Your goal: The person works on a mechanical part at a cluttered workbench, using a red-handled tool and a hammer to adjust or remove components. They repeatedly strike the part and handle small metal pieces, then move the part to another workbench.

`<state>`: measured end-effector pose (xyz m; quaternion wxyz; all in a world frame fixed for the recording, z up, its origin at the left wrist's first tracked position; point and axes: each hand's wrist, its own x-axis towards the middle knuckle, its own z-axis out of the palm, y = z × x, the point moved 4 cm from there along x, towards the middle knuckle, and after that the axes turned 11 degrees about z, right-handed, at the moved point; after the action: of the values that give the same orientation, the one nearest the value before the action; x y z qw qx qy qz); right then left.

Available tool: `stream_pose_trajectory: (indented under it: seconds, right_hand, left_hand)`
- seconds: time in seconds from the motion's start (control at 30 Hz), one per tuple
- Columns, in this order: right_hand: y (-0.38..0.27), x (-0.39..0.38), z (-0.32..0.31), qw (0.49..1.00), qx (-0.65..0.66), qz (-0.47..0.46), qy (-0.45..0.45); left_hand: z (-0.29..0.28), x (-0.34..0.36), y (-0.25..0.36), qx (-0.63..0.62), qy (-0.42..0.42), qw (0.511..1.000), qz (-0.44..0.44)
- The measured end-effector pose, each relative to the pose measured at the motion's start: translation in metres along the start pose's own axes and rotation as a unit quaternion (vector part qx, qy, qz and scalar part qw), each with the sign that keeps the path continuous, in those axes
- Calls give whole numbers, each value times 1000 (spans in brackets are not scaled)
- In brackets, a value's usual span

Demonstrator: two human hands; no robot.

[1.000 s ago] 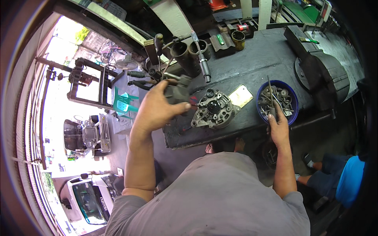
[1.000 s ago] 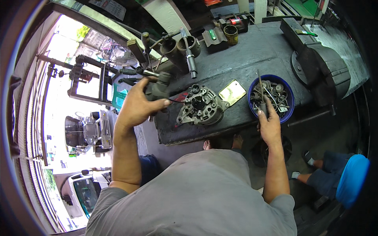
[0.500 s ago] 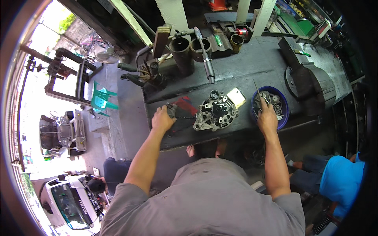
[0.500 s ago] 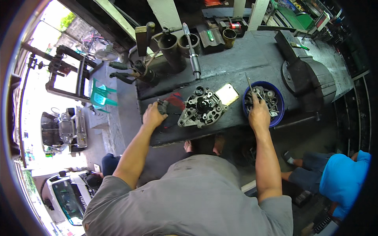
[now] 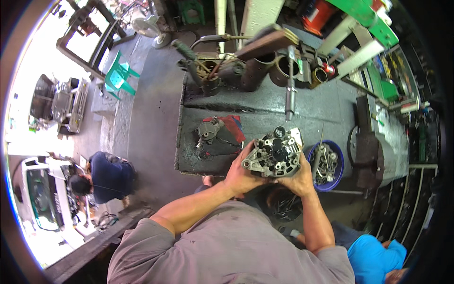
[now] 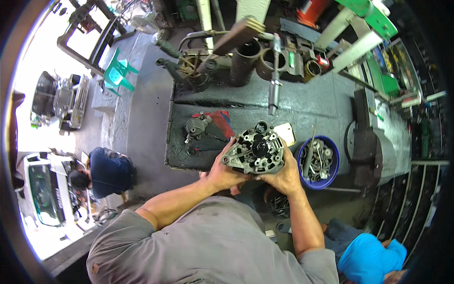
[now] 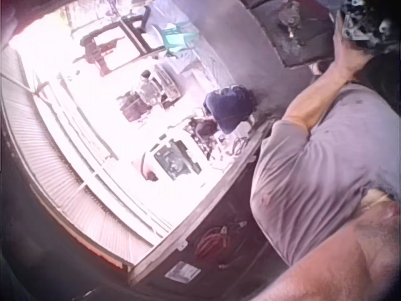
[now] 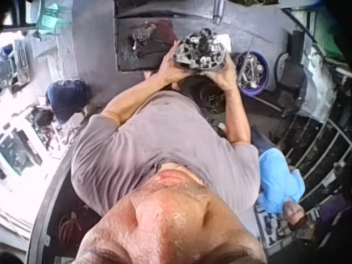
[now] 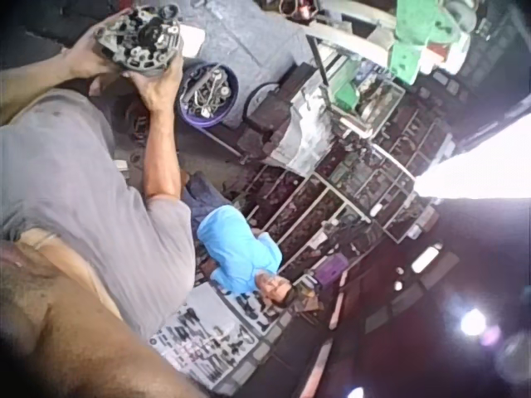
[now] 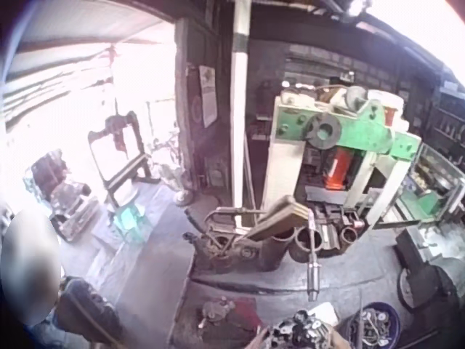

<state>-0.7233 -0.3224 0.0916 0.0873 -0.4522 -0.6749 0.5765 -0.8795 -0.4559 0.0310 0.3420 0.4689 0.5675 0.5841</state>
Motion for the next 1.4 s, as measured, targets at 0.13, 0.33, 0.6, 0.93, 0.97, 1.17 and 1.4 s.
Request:
stream_pose_trajectory:
  seconds: [0.13, 0.33, 0.6, 0.93, 0.97, 1.17, 1.4]
  right_hand:
    - [-96, -14, 15, 916, -376, -132, 38]
    - [-179, 50, 89, 761, -648, 16, -40]
    - [-223, 87, 157, 605, -786, 61, -117]
    - [-236, 99, 182, 558, -815, 75, -137]
    - [-235, 100, 183, 565, -810, 75, -138]
    - [-223, 108, 179, 586, -794, 67, -147]
    - [-216, 108, 172, 620, -766, 74, -152]
  left_hand:
    - [-8, -21, 8, -314, 119, 938, -79]
    - [-12, -29, 13, -563, 154, 785, -209]
    - [-36, -18, 33, -695, 146, 664, -232]
    - [-42, -15, 37, -762, 133, 596, -215]
    - [-42, -15, 37, -772, 127, 585, -215]
    - [-44, -16, 35, -766, 124, 595, -209]
    - [-45, -17, 33, -750, 136, 595, -256]
